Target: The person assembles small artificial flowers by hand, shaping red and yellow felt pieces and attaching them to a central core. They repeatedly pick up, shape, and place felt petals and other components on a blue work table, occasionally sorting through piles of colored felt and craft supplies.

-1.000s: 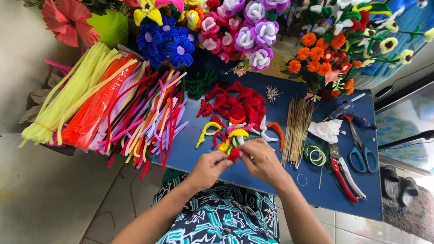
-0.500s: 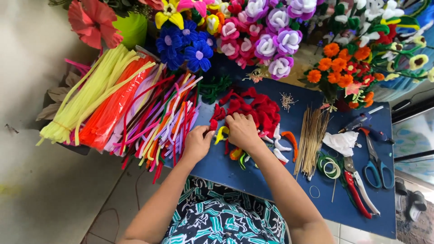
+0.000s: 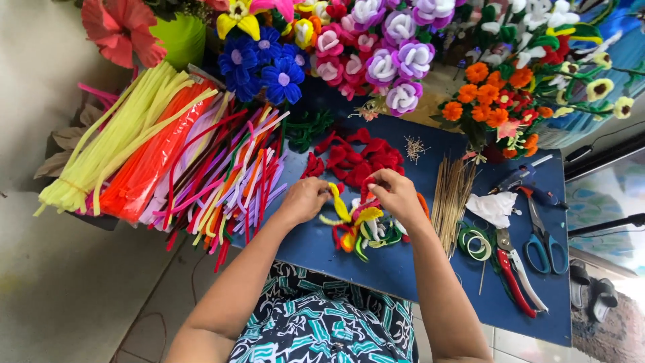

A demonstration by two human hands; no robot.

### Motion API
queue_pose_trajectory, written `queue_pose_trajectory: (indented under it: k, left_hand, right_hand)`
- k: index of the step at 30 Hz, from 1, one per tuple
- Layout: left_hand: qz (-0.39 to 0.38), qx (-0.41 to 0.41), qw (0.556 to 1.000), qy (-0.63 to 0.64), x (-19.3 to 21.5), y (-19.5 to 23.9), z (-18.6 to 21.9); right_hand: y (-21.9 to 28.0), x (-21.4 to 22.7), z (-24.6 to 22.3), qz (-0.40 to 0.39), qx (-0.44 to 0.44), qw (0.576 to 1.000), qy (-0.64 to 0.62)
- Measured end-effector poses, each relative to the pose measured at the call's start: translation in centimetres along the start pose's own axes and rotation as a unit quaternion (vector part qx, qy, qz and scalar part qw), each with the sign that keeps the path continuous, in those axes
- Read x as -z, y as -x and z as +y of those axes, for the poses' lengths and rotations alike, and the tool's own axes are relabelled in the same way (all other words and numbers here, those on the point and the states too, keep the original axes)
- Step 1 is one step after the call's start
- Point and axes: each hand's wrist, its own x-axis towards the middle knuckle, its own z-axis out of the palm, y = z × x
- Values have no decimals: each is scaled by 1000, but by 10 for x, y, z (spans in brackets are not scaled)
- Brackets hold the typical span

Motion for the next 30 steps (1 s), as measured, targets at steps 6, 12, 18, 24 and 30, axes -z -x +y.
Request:
queue_pose_trajectory:
  k: [6,12,18,24,30]
  left_hand:
    - [48,-17,998,-40,7,-5,8]
    - [97,-23,990,-101,-6,-29,-12]
    - [181,-127,974,46,20,27,56]
    - [-97,-92,913,385,13,75,109]
    - [-43,-94,915,391,24,87,114]
  right_hand:
    - [22,22,-7,39,-44,973,-221]
    - [41,24,-13,57,-25,919,-389]
    - [52,29,0,-5,73,875,-479]
    - [67,25,-34,-61,137,878,-455]
    - [93,47,-71,66,164,979,-98]
